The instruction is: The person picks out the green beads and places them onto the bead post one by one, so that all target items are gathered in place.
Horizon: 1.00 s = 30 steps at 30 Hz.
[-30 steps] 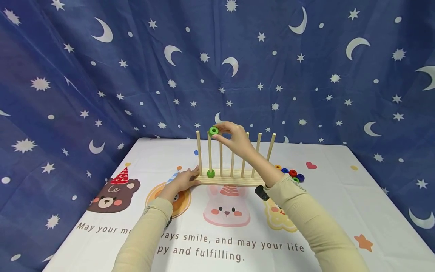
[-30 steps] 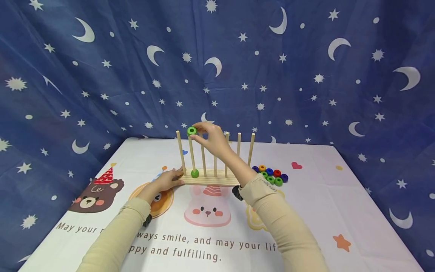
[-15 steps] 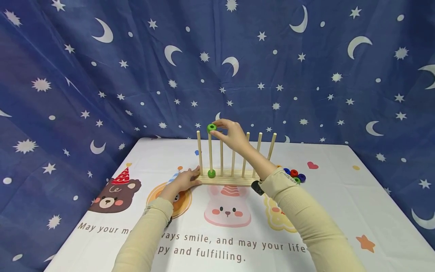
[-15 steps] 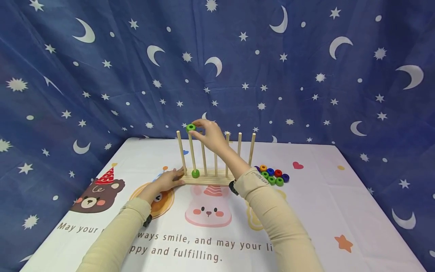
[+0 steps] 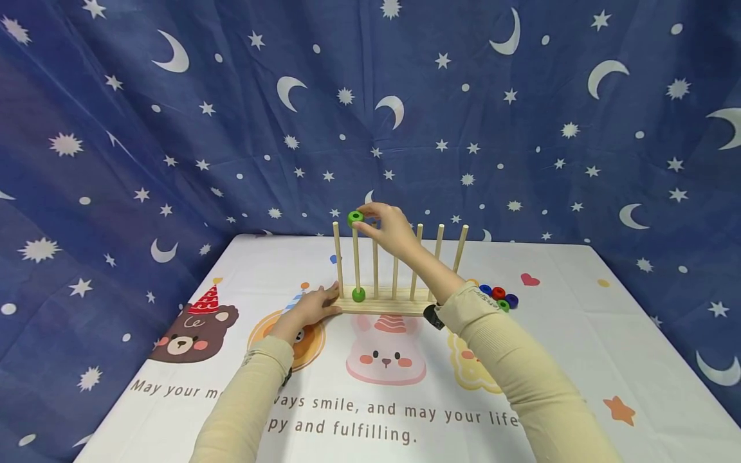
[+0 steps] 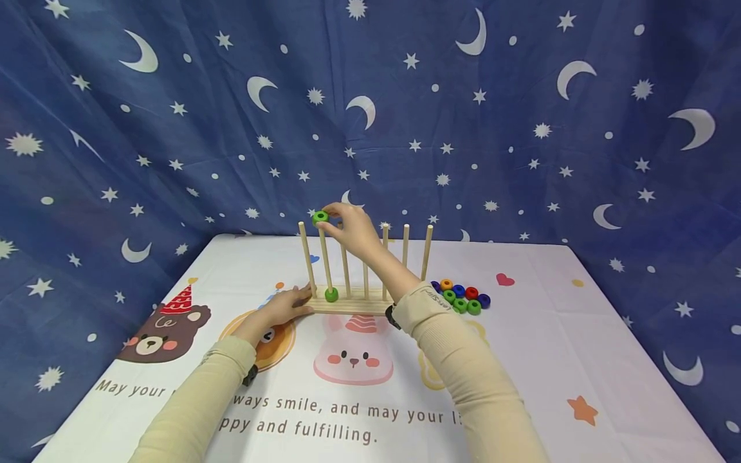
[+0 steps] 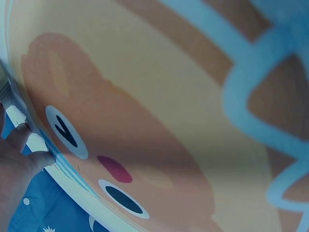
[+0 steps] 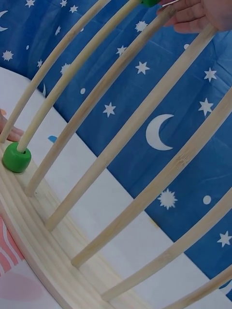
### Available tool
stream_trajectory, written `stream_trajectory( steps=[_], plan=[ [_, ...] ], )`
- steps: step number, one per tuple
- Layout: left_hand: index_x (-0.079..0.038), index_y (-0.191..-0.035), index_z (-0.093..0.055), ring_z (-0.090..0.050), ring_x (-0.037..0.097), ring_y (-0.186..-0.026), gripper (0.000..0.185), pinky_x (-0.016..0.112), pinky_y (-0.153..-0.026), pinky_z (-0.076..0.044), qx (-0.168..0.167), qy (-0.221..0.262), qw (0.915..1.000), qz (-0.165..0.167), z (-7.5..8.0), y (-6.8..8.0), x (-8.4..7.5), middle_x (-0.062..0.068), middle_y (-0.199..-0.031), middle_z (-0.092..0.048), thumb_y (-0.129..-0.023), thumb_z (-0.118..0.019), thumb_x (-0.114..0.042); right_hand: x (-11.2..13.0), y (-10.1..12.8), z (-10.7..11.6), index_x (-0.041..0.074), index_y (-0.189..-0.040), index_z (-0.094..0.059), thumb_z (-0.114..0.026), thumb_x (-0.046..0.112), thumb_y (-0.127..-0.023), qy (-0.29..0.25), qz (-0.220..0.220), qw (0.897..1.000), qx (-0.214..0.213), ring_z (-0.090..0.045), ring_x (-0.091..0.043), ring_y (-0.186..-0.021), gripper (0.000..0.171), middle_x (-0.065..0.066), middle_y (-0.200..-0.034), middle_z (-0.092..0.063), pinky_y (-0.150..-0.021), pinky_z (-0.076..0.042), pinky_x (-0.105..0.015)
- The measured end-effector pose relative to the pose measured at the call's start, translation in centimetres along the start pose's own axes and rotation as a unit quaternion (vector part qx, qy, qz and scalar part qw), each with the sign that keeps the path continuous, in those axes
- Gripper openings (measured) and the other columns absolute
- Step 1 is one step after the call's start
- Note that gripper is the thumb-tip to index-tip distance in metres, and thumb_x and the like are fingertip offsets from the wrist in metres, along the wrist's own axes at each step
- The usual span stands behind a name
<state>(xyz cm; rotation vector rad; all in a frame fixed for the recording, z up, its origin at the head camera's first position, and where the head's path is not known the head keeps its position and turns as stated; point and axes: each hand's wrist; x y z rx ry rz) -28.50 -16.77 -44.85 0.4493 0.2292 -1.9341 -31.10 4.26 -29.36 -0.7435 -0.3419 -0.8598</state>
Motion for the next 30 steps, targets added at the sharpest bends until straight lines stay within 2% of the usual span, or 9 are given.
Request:
stream_trajectory(
  steps=[7,13,21,30],
  plan=[
    [-0.008,-0.133,-0.037,-0.028,0.044,-0.125,0.058,0.056,-0.101,-0.026,0.002,0.001,1.0000,0.004,0.1,0.0,0.1,0.009,-0.142,-0.027,-0.085,-0.055,-0.032,0.2,0.1,0.1,0.008,-0.117,-0.056,-0.061,0.030,-0.082,0.011,-0.009,1.000,0.007,-0.056,-0.020,-0.107,0.041,-0.007,-0.117,-0.059,-0.091,-0.045,-0.031],
    [-0.008,-0.132,-0.039,-0.027,0.043,-0.126,0.056,0.054,-0.102,-0.026,0.005,0.006,1.0000,0.005,0.0,0.0,0.0,0.008,-0.142,-0.027,-0.084,-0.056,-0.031,-0.2,0.6,0.3,0.005,-0.115,-0.057,-0.062,0.022,-0.082,-0.015,0.024,0.999,-0.017,-0.057,-0.022,-0.106,0.038,-0.010,-0.115,-0.060,-0.092,-0.045,-0.032],
    [-0.008,-0.132,-0.039,-0.027,0.043,-0.126,0.057,0.057,-0.102,-0.023,0.005,-0.001,0.9999,0.009,0.2,0.0,0.0,0.009,-0.142,-0.026,-0.084,-0.056,-0.032,0.1,1.4,0.6,0.003,-0.112,-0.057,-0.061,0.019,-0.082,-0.012,0.064,0.998,-0.027,-0.058,-0.020,-0.103,0.034,-0.010,-0.113,-0.061,-0.090,-0.046,-0.027],
    [-0.008,-0.132,-0.039,-0.026,0.043,-0.127,0.056,0.059,-0.102,-0.020,0.012,0.004,0.9999,0.011,0.1,-0.1,0.0,0.008,-0.143,-0.025,-0.085,-0.055,-0.032,0.0,3.1,1.0,0.005,-0.109,-0.060,-0.062,0.019,-0.082,-0.006,0.069,0.996,-0.057,-0.058,-0.019,-0.102,0.031,-0.008,-0.110,-0.063,-0.090,-0.046,-0.028]
  ],
)
Point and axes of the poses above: each hand's wrist, its own y-axis away from the middle knuckle, its own z-axis out of the back of the hand, x = y × z
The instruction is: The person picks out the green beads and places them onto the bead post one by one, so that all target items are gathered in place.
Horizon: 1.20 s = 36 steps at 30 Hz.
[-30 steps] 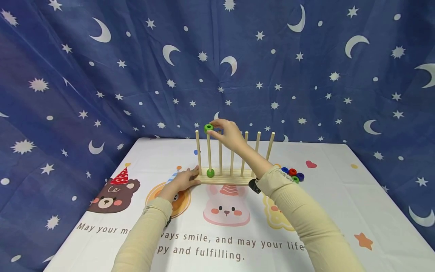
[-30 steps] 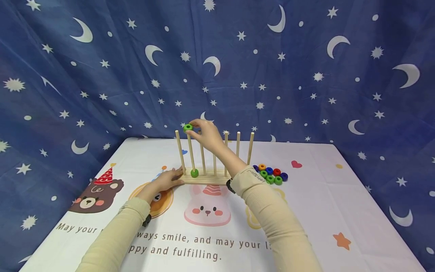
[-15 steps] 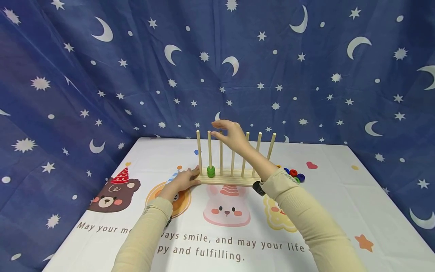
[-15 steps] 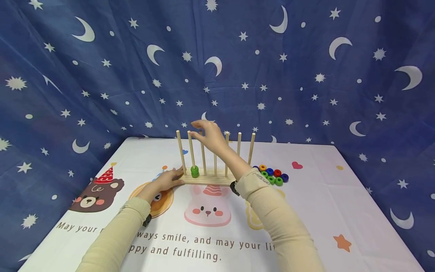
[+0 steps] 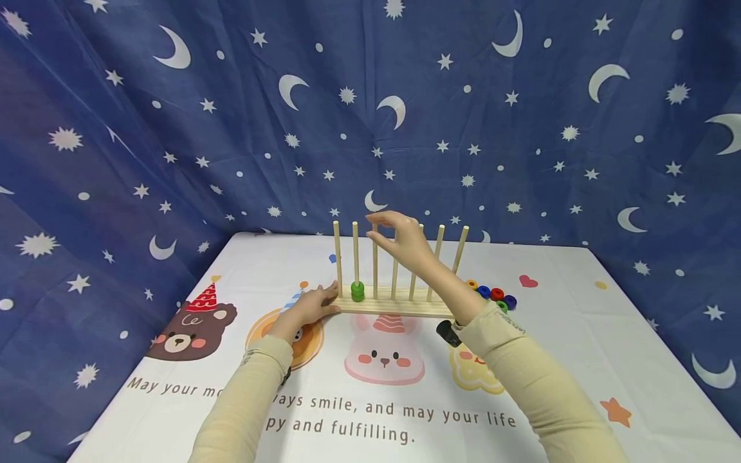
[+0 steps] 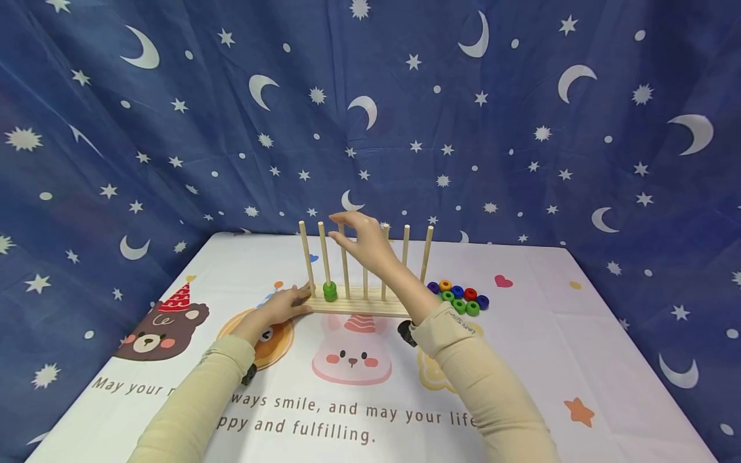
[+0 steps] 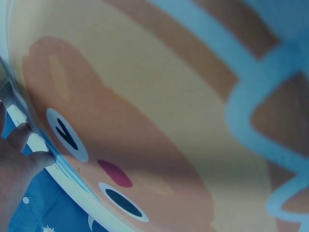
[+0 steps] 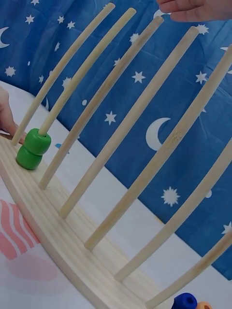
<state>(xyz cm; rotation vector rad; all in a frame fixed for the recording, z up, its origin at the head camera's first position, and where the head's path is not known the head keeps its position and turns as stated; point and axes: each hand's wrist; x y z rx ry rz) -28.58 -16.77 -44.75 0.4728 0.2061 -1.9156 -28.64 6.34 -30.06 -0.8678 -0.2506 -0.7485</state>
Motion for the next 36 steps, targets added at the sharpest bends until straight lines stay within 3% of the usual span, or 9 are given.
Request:
stream_trajectory(
  steps=[21,36],
  plan=[
    [-0.009,-0.132,-0.040,-0.027,0.044,-0.126,0.055,0.058,-0.101,-0.023,-0.007,-0.006,0.9999,-0.011,-0.1,0.1,0.2,0.008,-0.143,-0.026,-0.085,-0.055,-0.033,-0.1,5.4,2.9,0.007,-0.108,-0.062,-0.066,0.011,-0.078,-0.030,0.038,0.997,-0.056,-0.057,-0.019,-0.094,0.031,-0.007,-0.106,-0.064,-0.083,-0.048,-0.036],
    [-0.007,-0.133,-0.037,-0.026,0.045,-0.125,0.056,0.057,-0.101,-0.024,0.002,-0.008,0.9998,-0.019,0.2,0.0,0.4,0.011,-0.143,-0.025,-0.085,-0.054,-0.032,-2.4,9.5,5.4,0.006,-0.102,-0.064,-0.067,0.004,-0.075,0.016,0.018,0.995,-0.092,-0.058,-0.018,-0.087,0.028,-0.008,-0.099,-0.066,-0.080,-0.044,-0.013]
  ],
)
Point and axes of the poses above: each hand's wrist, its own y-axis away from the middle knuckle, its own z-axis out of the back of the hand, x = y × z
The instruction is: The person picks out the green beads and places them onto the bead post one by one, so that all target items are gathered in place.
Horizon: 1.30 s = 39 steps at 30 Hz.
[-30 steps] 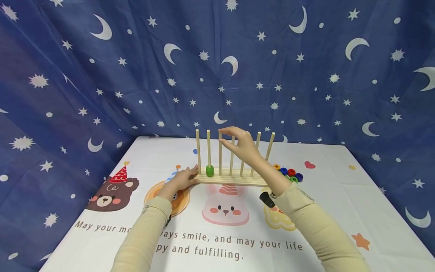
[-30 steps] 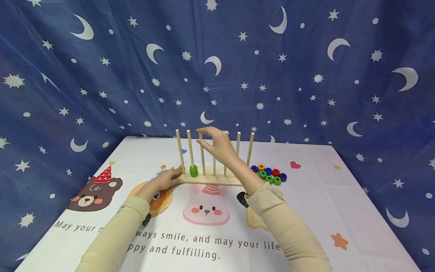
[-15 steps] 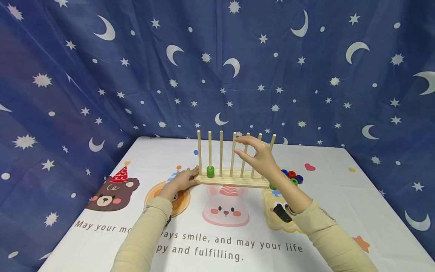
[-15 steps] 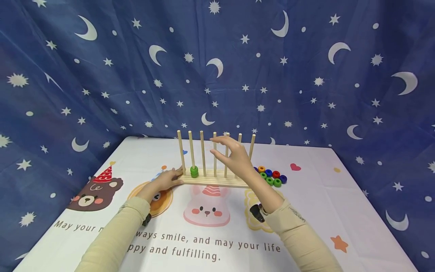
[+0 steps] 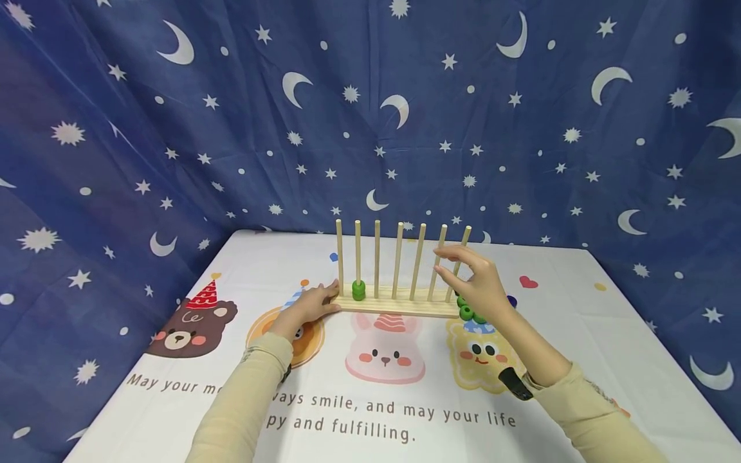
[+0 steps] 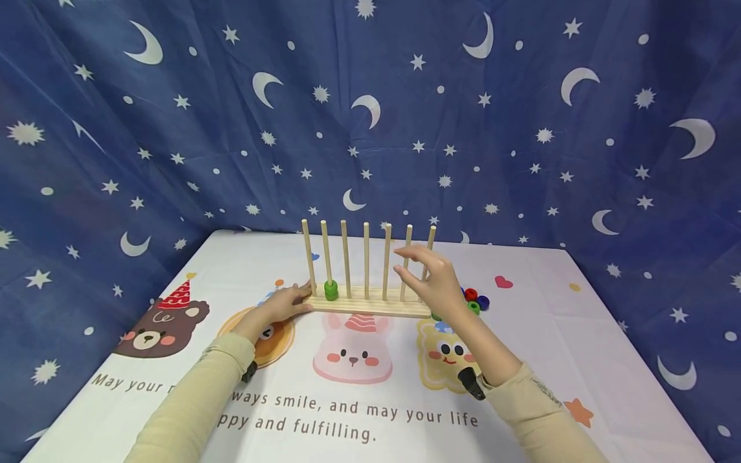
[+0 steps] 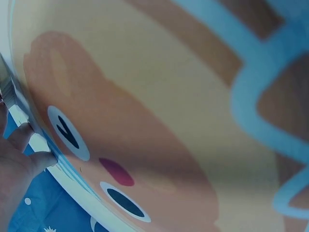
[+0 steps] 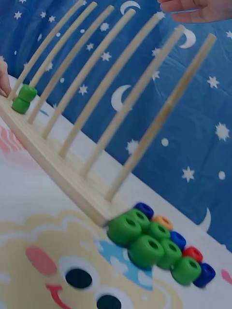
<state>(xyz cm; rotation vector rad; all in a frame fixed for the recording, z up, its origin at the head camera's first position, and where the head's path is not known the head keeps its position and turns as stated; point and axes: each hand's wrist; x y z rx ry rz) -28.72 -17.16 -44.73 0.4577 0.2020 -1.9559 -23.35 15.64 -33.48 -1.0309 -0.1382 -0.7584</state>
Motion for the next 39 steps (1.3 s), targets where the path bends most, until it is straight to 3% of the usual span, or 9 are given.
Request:
stream_trajectory(
  steps=[4,11,20,23,26,30,33,39],
  plan=[
    [-0.007,-0.133,-0.038,-0.026,0.046,-0.125,0.056,0.058,-0.101,-0.023,-0.006,0.005,1.0000,0.002,0.4,0.0,-0.2,0.011,-0.143,-0.026,-0.085,-0.055,-0.030,-0.6,0.6,1.0,0.007,-0.102,-0.064,-0.067,0.003,-0.075,0.010,-0.017,1.000,-0.008,-0.058,-0.018,-0.087,0.027,-0.006,-0.099,-0.066,-0.081,-0.041,-0.007],
    [-0.007,-0.133,-0.038,-0.027,0.045,-0.125,0.055,0.058,-0.101,-0.024,-0.006,0.000,1.0000,0.005,0.6,-0.1,-0.3,0.011,-0.142,-0.026,-0.085,-0.054,-0.031,-1.0,2.0,2.8,0.002,-0.099,-0.064,-0.066,-0.002,-0.074,0.037,-0.050,0.998,-0.012,-0.058,-0.017,-0.087,0.026,-0.010,-0.096,-0.066,-0.081,-0.041,-0.007],
    [-0.007,-0.133,-0.038,-0.028,0.044,-0.125,0.056,0.056,-0.101,-0.026,0.004,0.001,0.9999,0.010,-0.2,0.0,-0.3,0.010,-0.142,-0.026,-0.085,-0.055,-0.032,-4.8,6.0,4.7,0.005,-0.100,-0.065,-0.069,-0.001,-0.072,0.083,-0.065,0.994,-0.006,-0.052,0.003,-0.087,0.030,-0.009,-0.096,-0.065,-0.079,-0.037,0.000],
    [-0.007,-0.132,-0.040,-0.029,0.045,-0.124,0.055,0.056,-0.100,-0.026,0.002,0.000,1.0000,0.004,-0.3,0.1,-0.4,0.011,-0.142,-0.026,-0.084,-0.055,-0.031,-5.9,7.1,5.3,0.004,-0.100,-0.065,-0.069,0.001,-0.072,0.095,-0.077,0.993,-0.001,-0.052,0.004,-0.086,0.028,-0.008,-0.094,-0.066,-0.077,-0.037,0.001],
    [-0.007,-0.132,-0.041,-0.027,0.045,-0.125,0.055,0.058,-0.101,-0.024,0.004,0.007,1.0000,0.000,-0.2,0.2,-0.5,0.011,-0.142,-0.025,-0.085,-0.055,-0.031,-6.8,8.0,5.6,0.003,-0.099,-0.065,-0.069,0.002,-0.072,0.102,-0.094,0.990,0.004,-0.056,-0.004,-0.084,0.028,-0.009,-0.092,-0.066,-0.077,-0.037,0.001],
    [-0.007,-0.133,-0.039,-0.025,0.045,-0.126,0.055,0.059,-0.101,-0.023,0.006,0.014,0.9999,0.005,0.0,0.5,-0.4,0.011,-0.143,-0.024,-0.086,-0.054,-0.030,-7.7,8.7,5.8,0.002,-0.103,-0.063,-0.068,0.006,-0.075,0.108,-0.118,0.987,0.030,-0.059,-0.021,-0.086,0.029,-0.014,-0.096,-0.066,-0.077,-0.049,-0.019],
    [-0.007,-0.134,-0.036,-0.025,0.045,-0.126,0.056,0.057,-0.102,-0.023,0.010,0.014,0.9998,0.008,0.2,0.6,-0.3,0.012,-0.143,-0.023,-0.086,-0.053,-0.030,-8.6,9.2,5.8,0.000,-0.106,-0.060,-0.067,0.008,-0.076,0.110,-0.134,0.983,0.059,-0.059,-0.027,-0.088,0.032,-0.017,-0.099,-0.064,-0.076,-0.049,-0.040],
    [-0.006,-0.133,-0.037,-0.025,0.046,-0.126,0.055,0.057,-0.102,-0.023,0.003,0.022,0.9998,-0.001,0.2,0.4,-0.5,0.012,-0.143,-0.024,-0.086,-0.054,-0.029,-10.6,10.2,6.2,-0.002,-0.107,-0.058,-0.066,0.011,-0.078,0.101,-0.166,0.977,0.084,-0.060,-0.031,-0.089,0.033,-0.020,-0.102,-0.062,-0.075,-0.049,-0.046]
  ],
)
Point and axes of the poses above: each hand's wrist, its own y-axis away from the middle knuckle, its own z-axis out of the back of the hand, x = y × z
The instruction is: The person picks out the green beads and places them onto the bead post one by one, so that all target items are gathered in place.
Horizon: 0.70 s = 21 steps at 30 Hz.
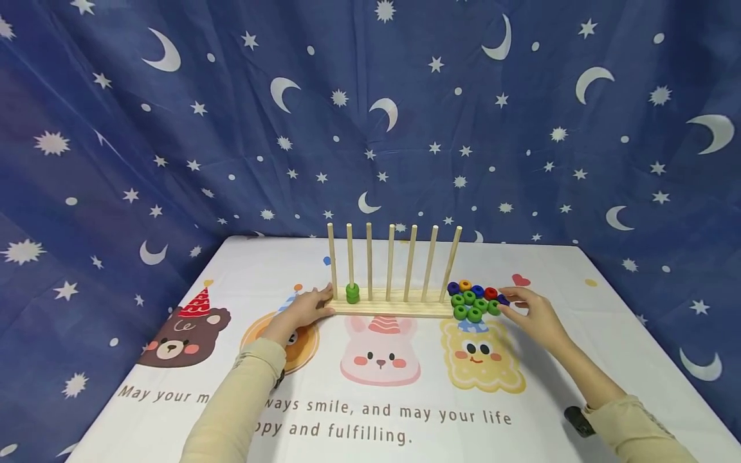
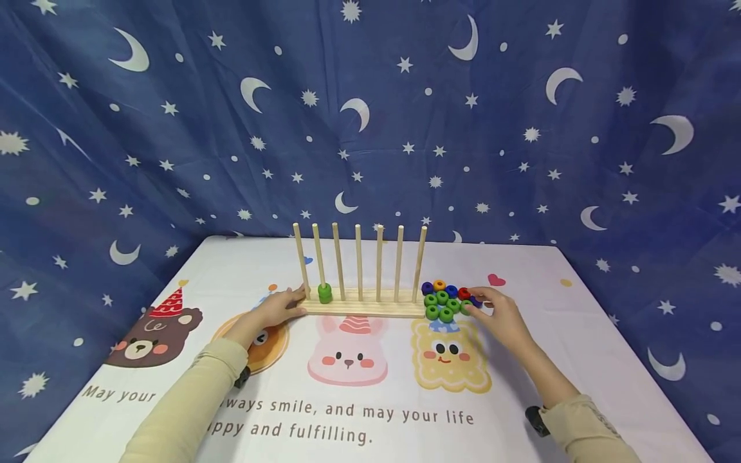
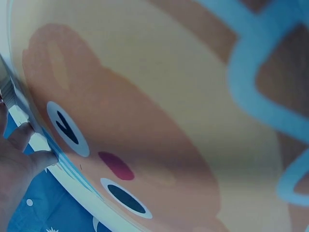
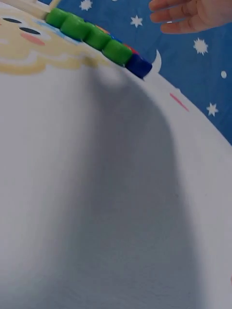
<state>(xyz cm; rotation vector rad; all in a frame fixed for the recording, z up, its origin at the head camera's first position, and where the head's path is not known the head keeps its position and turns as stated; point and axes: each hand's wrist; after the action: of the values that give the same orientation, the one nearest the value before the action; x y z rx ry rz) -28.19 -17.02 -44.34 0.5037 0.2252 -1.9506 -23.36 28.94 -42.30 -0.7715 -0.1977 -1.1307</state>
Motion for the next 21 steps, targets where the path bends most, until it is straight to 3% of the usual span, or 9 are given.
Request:
stream_trajectory(
  steps=[10,17,21],
  plan=[
    [-0.006,-0.132,-0.040,-0.025,0.046,-0.126,0.055,0.055,-0.102,-0.024,-0.007,-0.006,0.9999,0.005,-0.1,0.0,0.1,0.011,-0.142,-0.026,-0.085,-0.055,-0.030,-2.0,-0.4,-1.0,-0.006,-0.105,-0.058,-0.065,0.011,-0.079,-0.005,-0.045,0.998,0.052,-0.060,-0.038,-0.087,0.032,-0.025,-0.100,-0.061,-0.073,-0.051,-0.045],
    [-0.005,-0.131,-0.040,-0.027,0.046,-0.124,0.055,0.055,-0.101,-0.026,-0.004,-0.010,0.9999,-0.004,0.0,0.1,0.1,0.013,-0.141,-0.027,-0.085,-0.055,-0.031,-2.9,-1.1,-2.1,-0.009,-0.104,-0.057,-0.065,0.009,-0.077,-0.012,-0.098,0.991,0.094,-0.062,-0.033,-0.082,0.033,-0.026,-0.100,-0.061,-0.073,-0.052,-0.040],
    [-0.006,-0.132,-0.040,-0.025,0.046,-0.125,0.055,0.055,-0.102,-0.025,-0.004,-0.003,1.0000,-0.002,0.0,0.1,0.2,0.012,-0.142,-0.026,-0.085,-0.054,-0.031,-3.0,-1.6,-2.4,-0.010,-0.104,-0.057,-0.065,0.008,-0.077,-0.009,-0.104,0.989,0.108,-0.061,-0.031,-0.081,0.034,-0.027,-0.101,-0.060,-0.073,-0.051,-0.042]
  ],
)
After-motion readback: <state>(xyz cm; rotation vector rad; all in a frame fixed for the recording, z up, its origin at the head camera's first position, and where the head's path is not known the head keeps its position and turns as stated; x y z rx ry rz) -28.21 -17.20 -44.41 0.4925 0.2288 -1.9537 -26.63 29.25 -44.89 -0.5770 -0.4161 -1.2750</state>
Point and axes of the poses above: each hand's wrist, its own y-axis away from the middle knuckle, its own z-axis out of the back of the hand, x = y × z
